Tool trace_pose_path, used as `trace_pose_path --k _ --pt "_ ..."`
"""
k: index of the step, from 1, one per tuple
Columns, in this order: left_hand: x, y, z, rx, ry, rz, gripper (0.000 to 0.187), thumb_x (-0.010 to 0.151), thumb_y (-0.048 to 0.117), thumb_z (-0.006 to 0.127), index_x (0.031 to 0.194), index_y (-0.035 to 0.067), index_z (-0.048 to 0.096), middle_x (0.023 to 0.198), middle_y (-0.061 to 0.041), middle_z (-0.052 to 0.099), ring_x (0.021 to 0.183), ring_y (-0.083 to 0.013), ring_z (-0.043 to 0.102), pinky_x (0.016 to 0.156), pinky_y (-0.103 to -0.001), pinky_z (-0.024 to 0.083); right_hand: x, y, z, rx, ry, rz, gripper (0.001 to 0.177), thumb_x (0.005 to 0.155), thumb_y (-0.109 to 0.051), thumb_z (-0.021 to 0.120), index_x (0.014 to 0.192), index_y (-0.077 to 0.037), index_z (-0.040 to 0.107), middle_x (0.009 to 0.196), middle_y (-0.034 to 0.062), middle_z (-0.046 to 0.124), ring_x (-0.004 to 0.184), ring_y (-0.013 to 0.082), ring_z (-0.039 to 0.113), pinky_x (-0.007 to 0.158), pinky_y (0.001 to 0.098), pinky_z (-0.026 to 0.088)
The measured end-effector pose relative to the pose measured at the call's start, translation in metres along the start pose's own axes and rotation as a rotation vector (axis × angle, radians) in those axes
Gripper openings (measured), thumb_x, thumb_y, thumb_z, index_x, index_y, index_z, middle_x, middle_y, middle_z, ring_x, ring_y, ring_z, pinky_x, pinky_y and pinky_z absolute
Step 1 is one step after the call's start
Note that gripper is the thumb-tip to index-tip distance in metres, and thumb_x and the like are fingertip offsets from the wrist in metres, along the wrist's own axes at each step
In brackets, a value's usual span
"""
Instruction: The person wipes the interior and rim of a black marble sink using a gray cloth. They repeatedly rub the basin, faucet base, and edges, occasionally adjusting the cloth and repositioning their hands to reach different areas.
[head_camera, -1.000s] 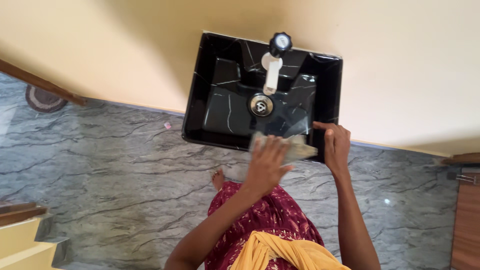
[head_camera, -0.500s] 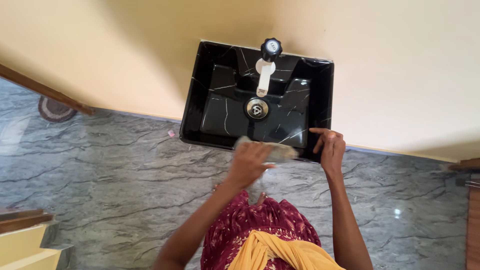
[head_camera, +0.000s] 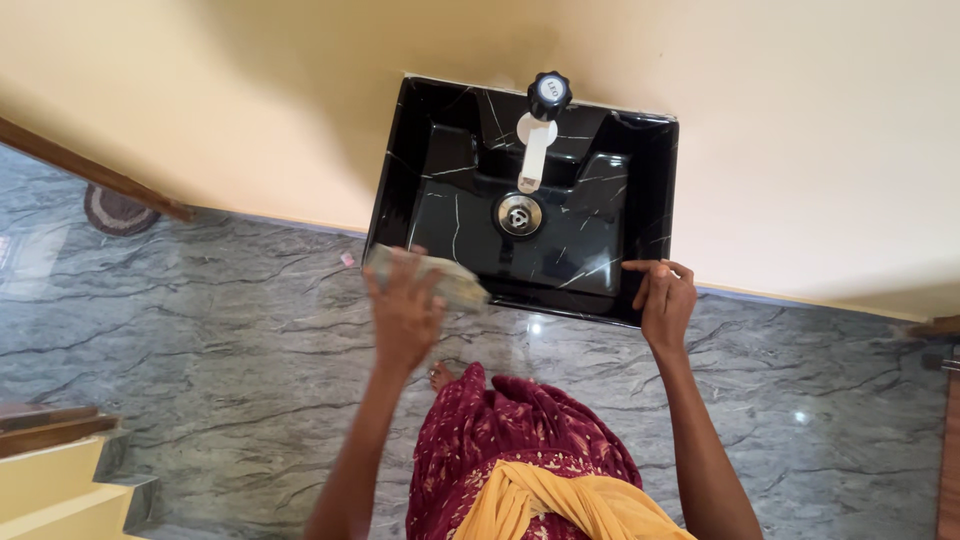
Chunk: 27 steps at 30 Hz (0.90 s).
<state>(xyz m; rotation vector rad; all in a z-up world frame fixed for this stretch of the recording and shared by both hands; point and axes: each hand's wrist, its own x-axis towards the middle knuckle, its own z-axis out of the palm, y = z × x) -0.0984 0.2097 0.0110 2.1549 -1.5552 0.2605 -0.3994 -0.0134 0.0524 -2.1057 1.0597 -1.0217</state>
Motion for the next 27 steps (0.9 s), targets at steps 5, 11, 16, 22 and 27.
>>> trace_pose_path --k 5,11,16,22,27 --pt "-0.002 0.100 0.034 -0.035 -0.173 0.200 0.056 0.101 0.040 0.054 0.149 0.011 0.053 0.156 -0.013 0.047 0.149 -0.0329 0.036 0.123 -0.066 0.013 -0.004 0.013 0.001 0.072 0.040 -0.001 0.075 0.116 -0.050 0.027 0.097 0.000 0.078 0.052 0.0009 0.053 0.058 0.0147 0.051 0.099 0.0364 0.042" --pt "0.024 0.215 0.062 -0.082 -0.295 0.410 0.046 0.103 0.027 0.053 0.141 0.001 0.054 0.133 -0.017 0.060 0.126 -0.0308 0.055 0.115 -0.055 0.034 -0.009 0.028 0.003 0.159 0.060 0.029 0.078 0.119 -0.049 0.028 0.074 0.001 0.067 0.072 0.0025 0.068 0.059 0.0130 0.053 0.088 0.0351 0.041" --pt "0.019 0.215 0.065 -0.101 -0.194 0.427 0.042 0.104 0.019 0.047 0.142 0.004 0.057 0.129 -0.010 0.063 0.120 -0.0252 0.060 0.112 -0.046 0.043 -0.010 0.023 0.002 0.187 0.074 0.124 0.071 0.115 -0.048 0.032 0.093 0.001 0.078 0.048 0.0025 0.045 0.049 0.0137 0.042 0.077 0.0314 0.046" --pt "0.012 0.127 0.057 -0.135 -0.044 0.266 0.049 0.102 0.051 0.050 0.120 0.008 0.067 0.112 -0.009 0.068 0.104 -0.0269 0.063 0.097 -0.049 0.043 -0.007 0.009 -0.003 0.083 0.055 -0.015 0.070 0.116 -0.042 0.030 0.089 0.000 0.078 0.044 -0.0006 0.043 0.050 0.0136 0.044 0.095 0.0332 0.044" --pt "0.006 0.006 0.020 -0.010 0.196 0.035 0.041 0.111 0.029 0.037 0.098 0.004 0.067 0.112 -0.017 0.064 0.117 -0.0349 0.057 0.115 -0.059 0.035 -0.005 0.008 -0.002 0.108 0.069 0.010 0.067 0.116 -0.040 0.030 0.090 -0.001 0.079 0.045 0.0006 0.045 0.052 0.0134 0.046 0.096 0.0335 0.043"
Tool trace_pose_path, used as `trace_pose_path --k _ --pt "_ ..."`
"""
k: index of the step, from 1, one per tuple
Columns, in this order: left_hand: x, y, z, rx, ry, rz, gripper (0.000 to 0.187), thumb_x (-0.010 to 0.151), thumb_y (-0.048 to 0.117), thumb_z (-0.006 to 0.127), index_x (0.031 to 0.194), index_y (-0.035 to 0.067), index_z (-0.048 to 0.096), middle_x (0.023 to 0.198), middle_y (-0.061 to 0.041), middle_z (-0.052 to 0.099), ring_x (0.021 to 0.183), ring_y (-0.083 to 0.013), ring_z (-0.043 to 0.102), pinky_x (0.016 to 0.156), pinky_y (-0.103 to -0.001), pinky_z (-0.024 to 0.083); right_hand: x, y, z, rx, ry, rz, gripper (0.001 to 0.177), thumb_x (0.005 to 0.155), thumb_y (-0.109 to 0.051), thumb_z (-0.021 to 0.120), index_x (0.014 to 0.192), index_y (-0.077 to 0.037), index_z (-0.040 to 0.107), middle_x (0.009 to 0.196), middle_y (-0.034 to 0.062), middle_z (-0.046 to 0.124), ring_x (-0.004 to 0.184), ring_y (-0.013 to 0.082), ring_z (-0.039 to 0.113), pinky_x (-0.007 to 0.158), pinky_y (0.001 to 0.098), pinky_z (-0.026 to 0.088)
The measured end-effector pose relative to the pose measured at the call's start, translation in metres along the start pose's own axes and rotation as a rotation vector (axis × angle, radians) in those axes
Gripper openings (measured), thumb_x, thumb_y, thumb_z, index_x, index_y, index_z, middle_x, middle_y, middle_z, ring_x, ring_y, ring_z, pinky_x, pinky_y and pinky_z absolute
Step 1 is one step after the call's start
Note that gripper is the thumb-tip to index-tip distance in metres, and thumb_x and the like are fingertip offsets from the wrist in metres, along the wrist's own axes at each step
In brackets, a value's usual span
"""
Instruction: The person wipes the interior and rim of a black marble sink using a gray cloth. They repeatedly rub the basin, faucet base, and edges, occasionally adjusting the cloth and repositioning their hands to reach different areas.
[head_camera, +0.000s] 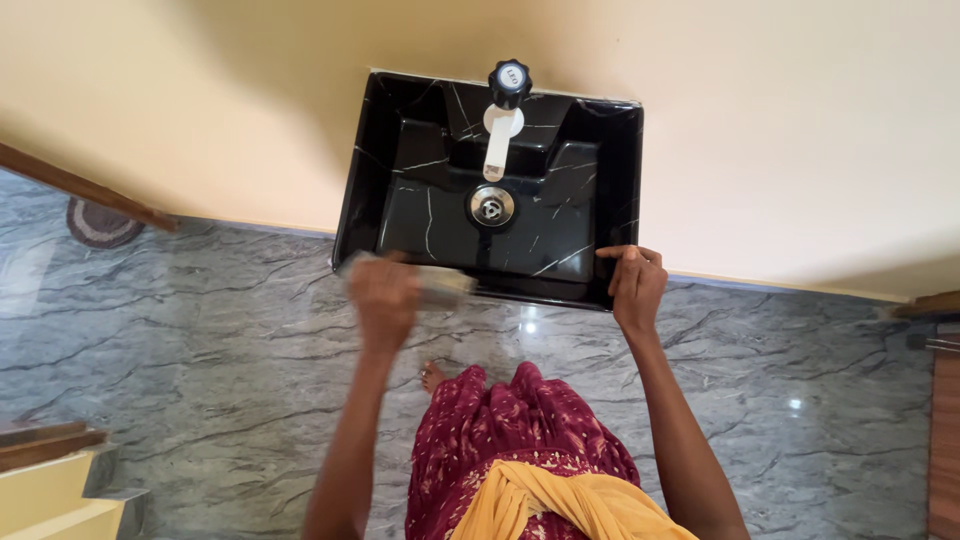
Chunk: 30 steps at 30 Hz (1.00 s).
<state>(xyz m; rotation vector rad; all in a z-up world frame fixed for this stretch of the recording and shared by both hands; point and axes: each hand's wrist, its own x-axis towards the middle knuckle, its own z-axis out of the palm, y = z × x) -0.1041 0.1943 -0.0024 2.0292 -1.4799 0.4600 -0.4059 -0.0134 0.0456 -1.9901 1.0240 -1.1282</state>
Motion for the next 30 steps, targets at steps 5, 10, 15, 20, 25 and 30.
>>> trace_pose_path --k 5,10,15,20,25,30 --pt "-0.003 -0.023 0.005 -0.068 0.128 -0.223 0.043 0.113 0.027 0.032 0.095 0.004 0.064 0.115 -0.018 0.061 0.123 -0.0351 0.056 0.132 -0.060 0.021 -0.001 0.005 0.000 0.023 0.026 0.017 0.065 0.116 -0.038 0.031 0.090 -0.001 0.079 0.046 0.0007 0.047 0.052 0.0134 0.046 0.094 0.0333 0.043" --pt "-0.008 0.036 0.028 0.178 0.051 -0.084 0.041 0.110 0.030 0.037 0.096 0.008 0.068 0.105 -0.012 0.065 0.117 -0.0323 0.059 0.124 -0.066 0.016 -0.002 0.008 0.002 0.053 0.047 0.028 0.065 0.116 -0.037 0.031 0.089 -0.002 0.079 0.047 0.0005 0.046 0.051 0.0128 0.046 0.094 0.0333 0.044" --pt "0.003 0.136 0.051 0.015 -0.184 0.077 0.032 0.107 0.030 0.044 0.108 0.008 0.068 0.106 -0.009 0.064 0.104 -0.0261 0.057 0.109 -0.059 0.030 0.002 0.002 -0.001 0.047 0.058 -0.007 0.061 0.116 -0.038 0.034 0.094 -0.003 0.079 0.050 0.0015 0.052 0.058 0.0135 0.048 0.094 0.0331 0.044" --pt "0.010 0.204 0.048 -0.283 -0.109 0.093 0.030 0.105 0.028 0.050 0.121 0.004 0.058 0.118 -0.010 0.062 0.107 -0.0258 0.057 0.106 -0.054 0.034 -0.004 -0.023 -0.004 -0.076 -0.003 0.046 0.038 0.109 -0.031 0.047 0.116 -0.005 0.074 0.089 0.0063 0.071 0.082 0.0175 0.064 0.089 0.0387 0.045" --pt "0.016 0.206 0.043 -1.193 0.154 -0.378 0.021 0.114 0.019 0.039 0.123 0.001 0.044 0.127 -0.011 0.051 0.117 -0.0205 0.056 0.103 -0.040 0.049 -0.047 -0.052 0.037 -0.001 -0.289 -0.061 0.043 0.108 -0.028 0.049 0.145 -0.008 0.057 0.122 0.0107 0.064 0.108 0.0190 0.063 0.094 0.0341 0.048" --pt "0.034 0.154 0.024 -0.780 0.194 -0.363 0.015 0.107 0.010 0.048 0.108 0.000 0.059 0.112 -0.012 0.059 0.100 -0.0233 0.060 0.090 -0.038 0.050 -0.063 -0.029 0.046 -0.554 -0.306 -0.488 0.049 0.106 -0.033 0.054 0.146 -0.004 0.056 0.124 0.0116 0.067 0.111 0.0246 0.063 0.094 0.0415 0.046"
